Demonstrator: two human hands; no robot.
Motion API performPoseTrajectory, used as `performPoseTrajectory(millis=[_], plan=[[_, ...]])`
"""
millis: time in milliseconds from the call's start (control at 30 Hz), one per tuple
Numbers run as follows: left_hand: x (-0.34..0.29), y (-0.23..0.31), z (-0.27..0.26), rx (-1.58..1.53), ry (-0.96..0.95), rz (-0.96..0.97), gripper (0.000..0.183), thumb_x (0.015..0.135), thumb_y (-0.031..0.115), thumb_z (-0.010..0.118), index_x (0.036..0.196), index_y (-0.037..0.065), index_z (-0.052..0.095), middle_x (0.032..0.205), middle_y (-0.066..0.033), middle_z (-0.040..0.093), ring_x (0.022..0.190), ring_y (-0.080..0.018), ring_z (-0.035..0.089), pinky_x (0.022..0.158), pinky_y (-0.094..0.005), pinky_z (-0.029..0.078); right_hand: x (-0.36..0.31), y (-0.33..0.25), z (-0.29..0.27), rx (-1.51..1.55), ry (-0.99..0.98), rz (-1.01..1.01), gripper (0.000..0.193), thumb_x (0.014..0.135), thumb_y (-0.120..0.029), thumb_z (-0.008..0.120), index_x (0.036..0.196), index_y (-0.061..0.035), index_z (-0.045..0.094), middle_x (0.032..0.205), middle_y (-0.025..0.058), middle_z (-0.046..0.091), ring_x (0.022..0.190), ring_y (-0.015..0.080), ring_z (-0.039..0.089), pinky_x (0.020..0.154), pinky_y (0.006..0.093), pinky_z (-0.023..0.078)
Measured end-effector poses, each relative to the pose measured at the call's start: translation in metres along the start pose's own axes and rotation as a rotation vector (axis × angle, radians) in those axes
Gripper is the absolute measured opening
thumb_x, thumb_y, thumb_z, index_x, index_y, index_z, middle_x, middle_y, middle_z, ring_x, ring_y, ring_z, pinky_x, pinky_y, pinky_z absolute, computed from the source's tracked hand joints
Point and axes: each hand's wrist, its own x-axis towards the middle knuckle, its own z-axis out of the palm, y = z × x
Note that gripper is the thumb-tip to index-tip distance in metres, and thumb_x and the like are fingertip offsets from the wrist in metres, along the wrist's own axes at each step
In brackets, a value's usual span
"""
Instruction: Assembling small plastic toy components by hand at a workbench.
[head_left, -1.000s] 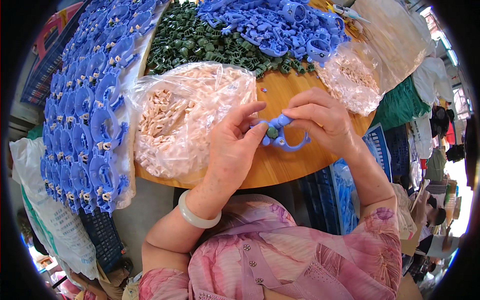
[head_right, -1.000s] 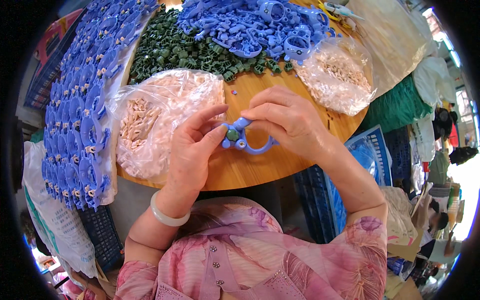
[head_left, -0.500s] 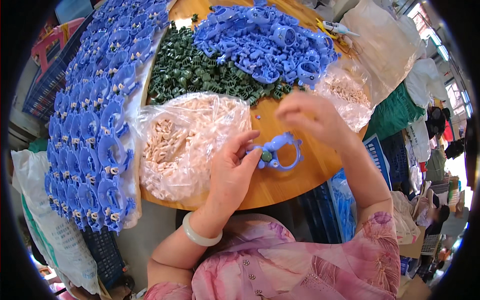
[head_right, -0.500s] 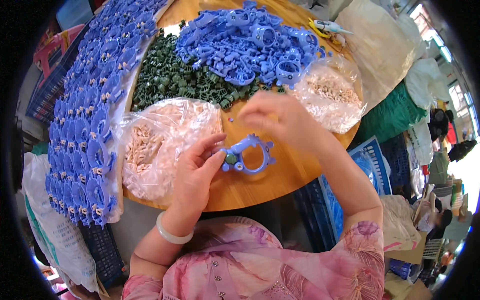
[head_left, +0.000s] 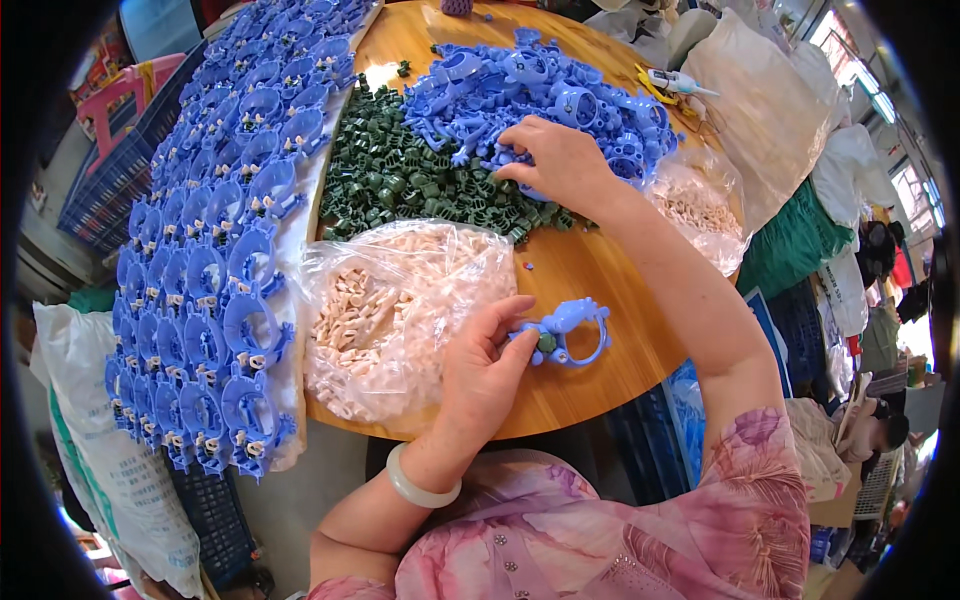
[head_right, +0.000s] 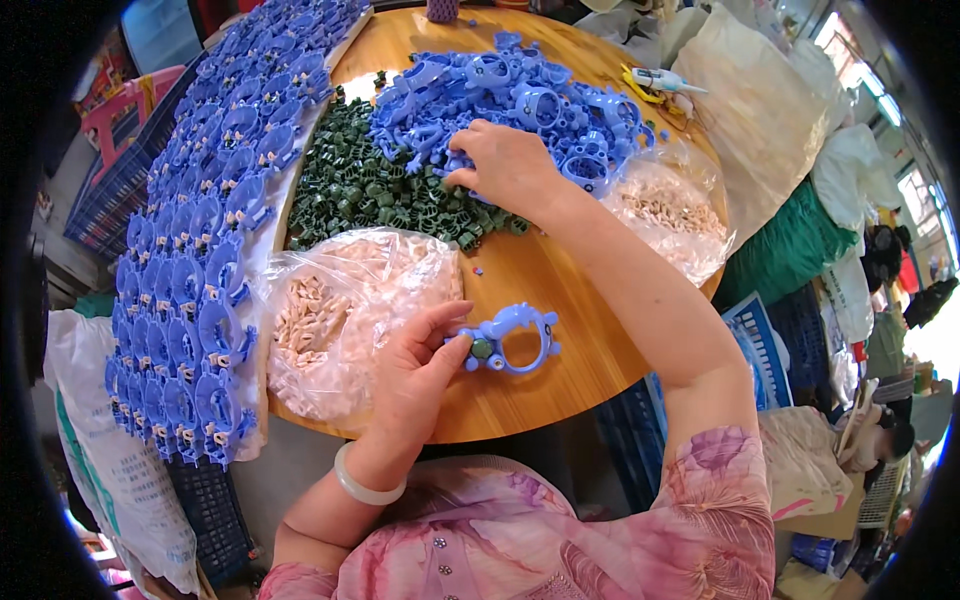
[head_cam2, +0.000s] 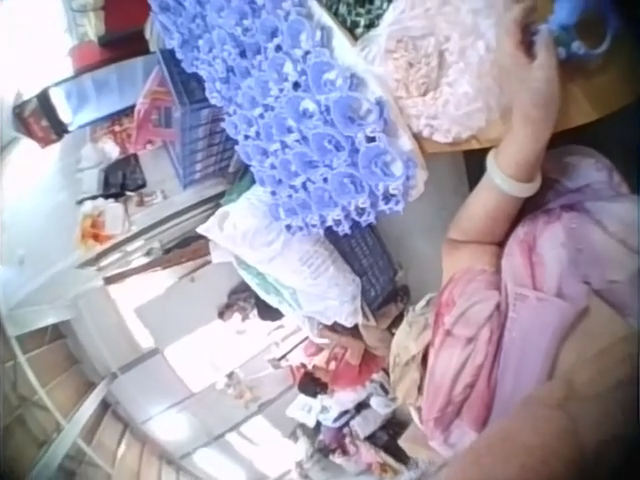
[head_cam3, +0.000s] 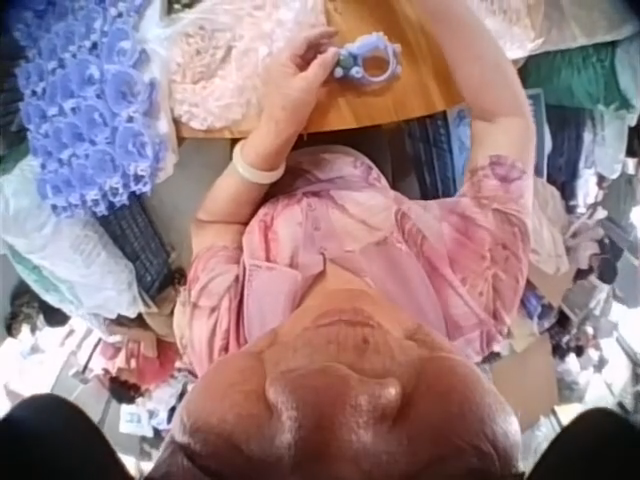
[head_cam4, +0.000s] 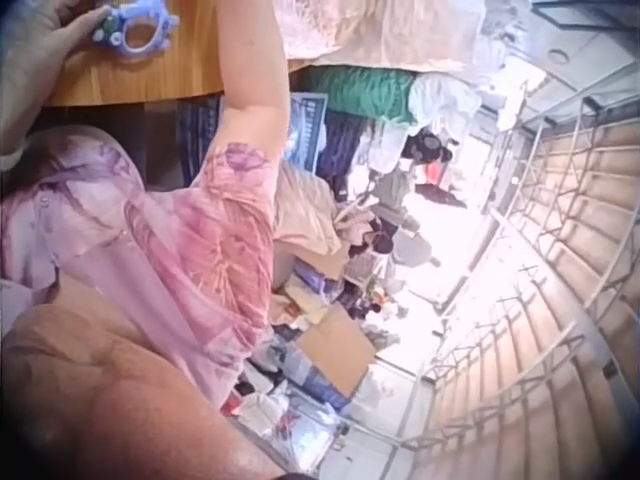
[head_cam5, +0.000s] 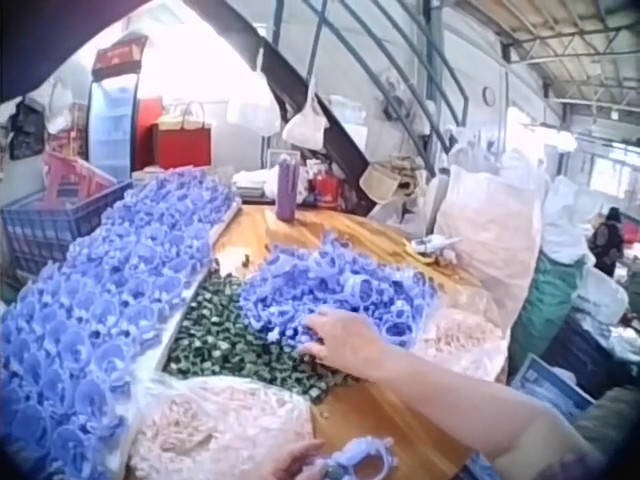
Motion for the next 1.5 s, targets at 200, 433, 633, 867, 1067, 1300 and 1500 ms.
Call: performPoseTrajectory(millis=[200, 433, 633, 867, 1067, 1300, 1500], plan=[[0.0, 0.0, 0.0, 0.011, -0.007, -0.014, 0.031, 0.087, 0.001, 0.055, 0.118, 0.0, 0.052, 0.092, -0.0055, 0.059, 0.079, -0.0086, 0.057, 0.07, -0.0217, 0.049, -0.004, 0.016, -0.005, 0.32, 0.021, 0.081, 0.014, 0.081, -0.01, 0.061, 0.093, -0.0035, 0.065, 0.085, 0.0062, 0.065, 0.075, 0.0177, 0.062, 0.068, 0.028, 0.049], [0.001, 0.001, 0.0, 0.028, -0.01, -0.015, 0.03, 0.087, 0.0, 0.055, 0.117, 0.0, 0.053, 0.093, -0.0055, 0.059, 0.08, -0.0085, 0.057, 0.07, -0.0218, 0.049, -0.011, 0.017, -0.013, 0.38, -0.02, 0.031, 0.013, 0.081, -0.01, 0.063, 0.092, -0.0036, 0.064, 0.091, 0.0065, 0.059, 0.078, 0.0155, 0.059, 0.07, 0.0279, 0.047], [-0.003, 0.001, 0.001, 0.033, -0.006, -0.011, 0.03, 0.087, 0.0, 0.055, 0.117, 0.0, 0.053, 0.092, -0.005, 0.059, 0.079, -0.0084, 0.057, 0.069, -0.0217, 0.049, -0.008, 0.013, -0.004, 0.128, -0.121, -0.014, 0.014, 0.077, -0.016, 0.067, 0.082, -0.004, 0.062, 0.087, 0.0059, 0.055, 0.076, 0.022, 0.057, 0.069, 0.0309, 0.047], [-0.002, 0.001, 0.003, 0.067, 0.013, -0.014, 0.029, 0.086, 0.0, 0.055, 0.115, -0.001, 0.053, 0.091, -0.0053, 0.059, 0.077, -0.0087, 0.057, 0.068, -0.0219, 0.048, -0.023, 0.016, -0.023, 0.83, -0.071, 0.272, 0.013, 0.083, -0.008, 0.063, 0.094, -0.0013, 0.06, 0.075, -0.0021, 0.056, 0.065, 0.005, 0.052, 0.058, 0.0202, 0.044], [0.001, 0.002, 0.001, 0.006, 0.019, 0.016, 0.029, 0.087, -0.001, 0.054, 0.115, -0.003, 0.052, 0.091, -0.0063, 0.06, 0.076, -0.009, 0.057, 0.067, -0.0213, 0.048, -0.068, 0.009, -0.051, 0.901, -0.129, 0.235, 0.033, 0.086, -0.011, 0.057, 0.118, -0.0056, 0.054, 0.082, 0.0007, 0.056, 0.066, 0.0077, 0.057, 0.061, 0.0212, 0.048], [0.001, 0.002, 0.0, -0.045, 0.007, 0.011, 0.028, 0.087, -0.002, 0.053, 0.116, -0.002, 0.053, 0.092, -0.0059, 0.06, 0.077, -0.0088, 0.057, 0.067, -0.021, 0.047, -0.128, -0.004, -0.082, 1.031, -0.126, 0.605, 0.018, 0.084, -0.007, 0.06, 0.101, -0.004, 0.053, 0.08, 0.0039, 0.061, 0.067, 0.0105, 0.061, 0.061, 0.0209, 0.048], [0.003, -0.003, 0.0, -0.114, 0.034, 0.001, 0.028, 0.088, -0.001, 0.053, 0.116, -0.002, 0.054, 0.095, -0.0057, 0.058, 0.081, -0.0096, 0.058, 0.071, -0.0226, 0.05, -0.163, -0.034, -0.078, 1.149, 0.01, 0.496, 0.022, 0.082, 0.0, 0.059, 0.104, -0.0016, 0.056, 0.084, 0.0088, 0.065, 0.073, 0.0137, 0.062, 0.064, 0.0248, 0.049]])
